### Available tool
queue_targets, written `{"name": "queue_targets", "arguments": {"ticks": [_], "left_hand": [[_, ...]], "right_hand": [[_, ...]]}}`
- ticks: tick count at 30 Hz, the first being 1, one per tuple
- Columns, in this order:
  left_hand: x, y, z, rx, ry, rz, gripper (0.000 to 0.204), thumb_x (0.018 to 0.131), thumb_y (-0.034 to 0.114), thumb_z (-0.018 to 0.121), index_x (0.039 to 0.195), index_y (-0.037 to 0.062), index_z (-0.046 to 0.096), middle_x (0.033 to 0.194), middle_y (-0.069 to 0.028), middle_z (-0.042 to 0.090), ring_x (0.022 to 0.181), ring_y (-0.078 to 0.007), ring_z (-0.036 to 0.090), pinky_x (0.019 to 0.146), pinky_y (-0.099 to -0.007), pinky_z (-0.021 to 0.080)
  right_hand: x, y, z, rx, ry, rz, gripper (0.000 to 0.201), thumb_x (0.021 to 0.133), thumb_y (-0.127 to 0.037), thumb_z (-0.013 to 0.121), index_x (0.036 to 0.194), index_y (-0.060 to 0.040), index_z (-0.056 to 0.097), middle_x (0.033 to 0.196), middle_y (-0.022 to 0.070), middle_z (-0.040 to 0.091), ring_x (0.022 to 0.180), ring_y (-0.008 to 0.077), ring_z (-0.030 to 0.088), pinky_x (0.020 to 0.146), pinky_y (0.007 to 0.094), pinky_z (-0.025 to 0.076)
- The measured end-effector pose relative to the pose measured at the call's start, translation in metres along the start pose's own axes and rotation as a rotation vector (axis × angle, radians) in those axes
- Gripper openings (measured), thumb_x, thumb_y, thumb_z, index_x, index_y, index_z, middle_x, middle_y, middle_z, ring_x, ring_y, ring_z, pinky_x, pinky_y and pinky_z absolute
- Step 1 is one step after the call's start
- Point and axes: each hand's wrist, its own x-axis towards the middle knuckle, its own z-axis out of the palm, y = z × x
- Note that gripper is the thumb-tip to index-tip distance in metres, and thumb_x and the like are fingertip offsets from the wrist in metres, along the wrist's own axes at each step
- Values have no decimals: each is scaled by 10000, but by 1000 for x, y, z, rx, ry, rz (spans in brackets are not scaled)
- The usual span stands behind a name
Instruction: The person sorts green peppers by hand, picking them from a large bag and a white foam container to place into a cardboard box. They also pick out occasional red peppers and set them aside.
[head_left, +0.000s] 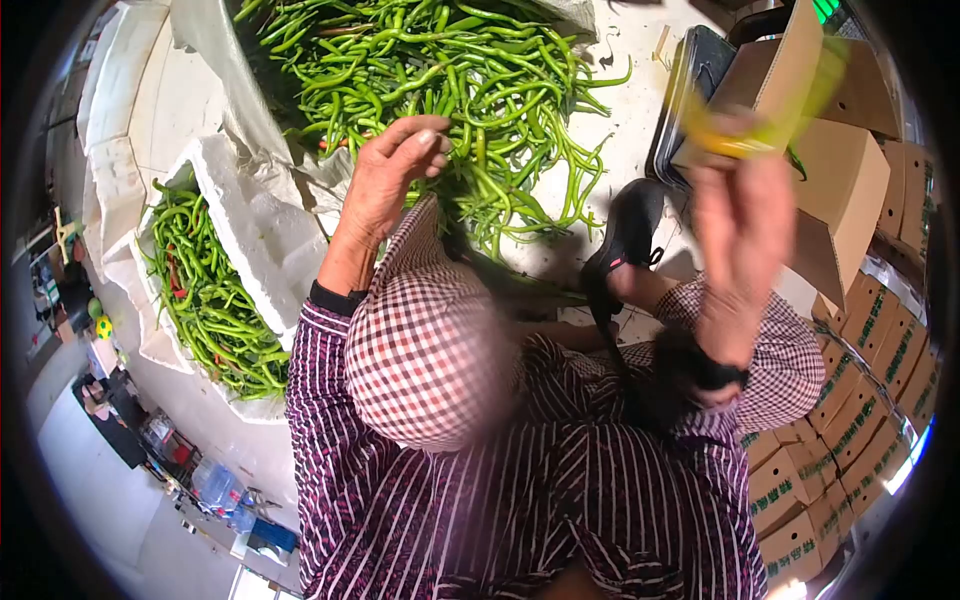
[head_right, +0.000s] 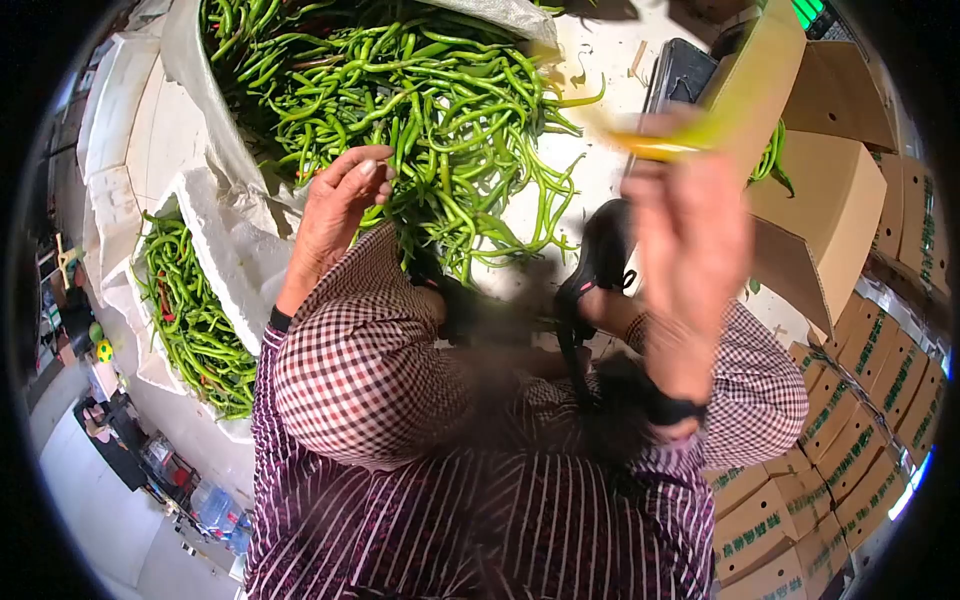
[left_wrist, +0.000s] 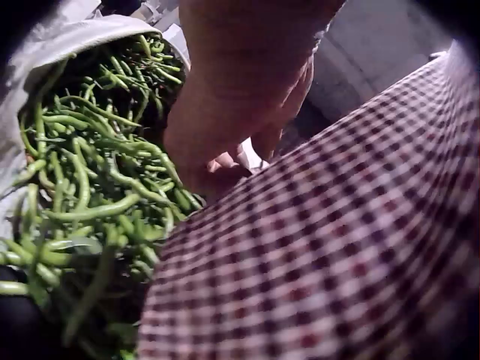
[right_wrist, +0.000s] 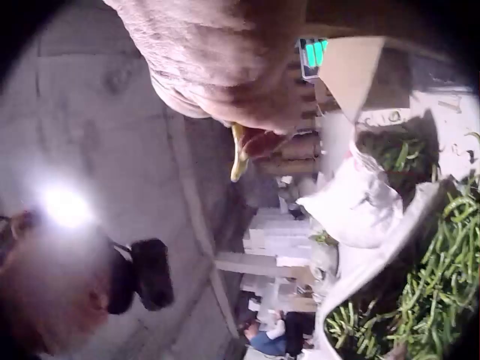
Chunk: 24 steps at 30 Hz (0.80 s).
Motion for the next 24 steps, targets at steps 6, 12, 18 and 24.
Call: {"name": "queue_targets", "arguments": {"ticks": [6, 12, 18, 24], "left_hand": [[5, -83, -77, 337, 294, -56, 287, 880, 147, 610, 1106, -30, 619, 938, -71, 660, 800, -131, 614, 753, -257, 496], [1, -122, -84, 698, 426, 14, 309, 855, 152, 634, 1102, -33, 622, 993, -168, 684, 885, -206, 660, 808, -301, 502], [23, -102, -48, 1097, 466, 41, 739, 800, 452, 676, 1251, -109, 508, 1188, -293, 580, 1128, -361, 564, 966, -393, 439], [71, -102, -53, 938, 480, -291, 1131, 645, 727, 659, 1320, -145, 408, 1219, -312, 553, 1160, -360, 549, 1000, -382, 411]], "right_hand": [[1, -91, -103, 770, 226, 94, 526, 972, -24, 430, 1431, 86, 196, 1454, 269, 278, 1145, 242, 474, 932, 344, 451], [-43, -26, -10, -169, -152, 270, 390, 945, -237, 530, 1206, 52, 542, 1103, 147, 626, 913, 165, 608, 775, 268, 502], [-38, 198, -3, -539, -345, 471, 372, 863, -215, 623, 1145, 25, 585, 973, 106, 672, 890, 204, 630, 796, 301, 496], [-12, 291, 55, -482, -313, 292, 413, 831, -225, 652, 1145, 33, 576, 986, 156, 668, 913, 223, 647, 818, 317, 501]]}}
